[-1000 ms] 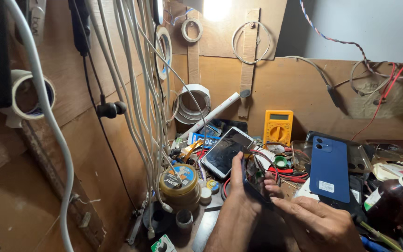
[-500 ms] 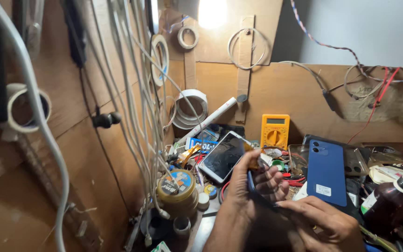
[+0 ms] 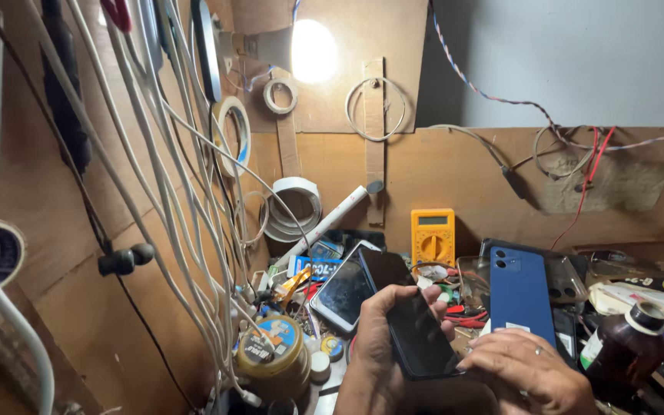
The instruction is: The person holds a disassembled smartphone and uses a small metal tool to pry and separate the screen from the phone's frame. They repeatedly work along the edges of the device to loosen the casing.
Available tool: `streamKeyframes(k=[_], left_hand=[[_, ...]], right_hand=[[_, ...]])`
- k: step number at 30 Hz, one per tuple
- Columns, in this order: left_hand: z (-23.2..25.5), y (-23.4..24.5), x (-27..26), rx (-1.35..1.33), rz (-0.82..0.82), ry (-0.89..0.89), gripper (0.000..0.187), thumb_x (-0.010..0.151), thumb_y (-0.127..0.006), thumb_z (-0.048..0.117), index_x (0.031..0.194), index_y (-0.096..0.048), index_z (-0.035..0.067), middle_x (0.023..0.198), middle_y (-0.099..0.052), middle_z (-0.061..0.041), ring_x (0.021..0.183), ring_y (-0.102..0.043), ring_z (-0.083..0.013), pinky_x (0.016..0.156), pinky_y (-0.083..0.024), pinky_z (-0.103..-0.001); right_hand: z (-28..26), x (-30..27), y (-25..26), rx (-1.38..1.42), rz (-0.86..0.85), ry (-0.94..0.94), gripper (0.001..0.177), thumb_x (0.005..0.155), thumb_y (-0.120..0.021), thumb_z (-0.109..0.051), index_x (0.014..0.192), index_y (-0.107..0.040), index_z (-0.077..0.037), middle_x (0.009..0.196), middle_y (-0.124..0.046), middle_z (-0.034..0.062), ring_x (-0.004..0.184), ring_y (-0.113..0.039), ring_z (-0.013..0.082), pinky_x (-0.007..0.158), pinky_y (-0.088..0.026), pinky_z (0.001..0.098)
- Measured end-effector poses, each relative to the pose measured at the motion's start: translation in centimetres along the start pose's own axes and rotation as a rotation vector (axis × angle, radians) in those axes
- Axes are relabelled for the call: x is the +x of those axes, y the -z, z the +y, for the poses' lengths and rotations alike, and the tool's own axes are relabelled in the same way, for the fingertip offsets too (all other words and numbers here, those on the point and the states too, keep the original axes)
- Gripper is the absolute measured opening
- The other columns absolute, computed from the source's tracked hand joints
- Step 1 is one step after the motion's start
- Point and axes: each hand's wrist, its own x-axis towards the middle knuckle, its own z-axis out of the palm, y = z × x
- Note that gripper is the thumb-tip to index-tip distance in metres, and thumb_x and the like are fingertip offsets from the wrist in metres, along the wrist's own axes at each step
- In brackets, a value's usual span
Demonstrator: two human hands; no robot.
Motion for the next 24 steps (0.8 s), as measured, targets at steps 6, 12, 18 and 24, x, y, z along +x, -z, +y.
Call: streamKeyframes(k=[6,12,18,24], left_hand=[[-0.3,0.5,0.6,-0.04,-0.137,-0.102,0.038,0.089,-0.061,0.023,0.11,-0.068,-0.009,0.087,-0.07,-0.016,0.073,-0.066,-0.0243,0.071,-0.059,-0.034],[-1.6,-1.1,1.4,-0.063,-0.084,-0.134,0.051,0.086,-0.057,0.025,0.123,-0.065,-0.009,0.112,-0.073,-0.02,0.098,-0.07,-0.0304,0.089,-0.059,-0.04],[-3.2,-1.3,2.8,-0.11,0.086,-0.127,0.043,0.088,-0.059,0.027,0.118,-0.066,-0.003,0.115,-0.076,-0.019,0.103,-0.073,-0.0306,0.09,-0.059,-0.046],[-5.1,-1.7,2.7,0.039,0.09,-0.229,0.037,0.093,-0.072,0.025,0.115,-0.065,-0.004,0.097,-0.073,-0.017,0.081,-0.073,-0.0275,0.072,-0.062,-0.042]], right_hand=[[0.4,-1.4,-0.1,0.235,0.243,-0.633,0.028,0.074,-0.072,0.014,0.094,-0.081,-0.003,0.094,-0.078,0.0078,0.091,-0.077,0.0144,0.089,-0.061,0.0316],[-1.7,0.0,0.4,0.176,0.422,-1.022,0.014,0.085,-0.075,-0.003,0.098,-0.079,0.0,0.082,-0.08,0.0143,0.07,-0.076,0.0181,0.065,-0.062,0.0309],[0.2,1.2,1.4,0.62,0.409,-1.379,0.045,0.085,-0.073,-0.04,0.105,-0.066,-0.001,0.07,-0.067,0.0118,0.035,-0.046,0.0176,0.032,-0.034,0.0335],[0.9,0.0,0.0,0.874,0.187,-1.536,0.043,0.082,-0.08,-0.031,0.105,-0.069,0.004,0.07,-0.069,0.0063,0.033,-0.034,0.0113,0.034,-0.024,0.0279]])
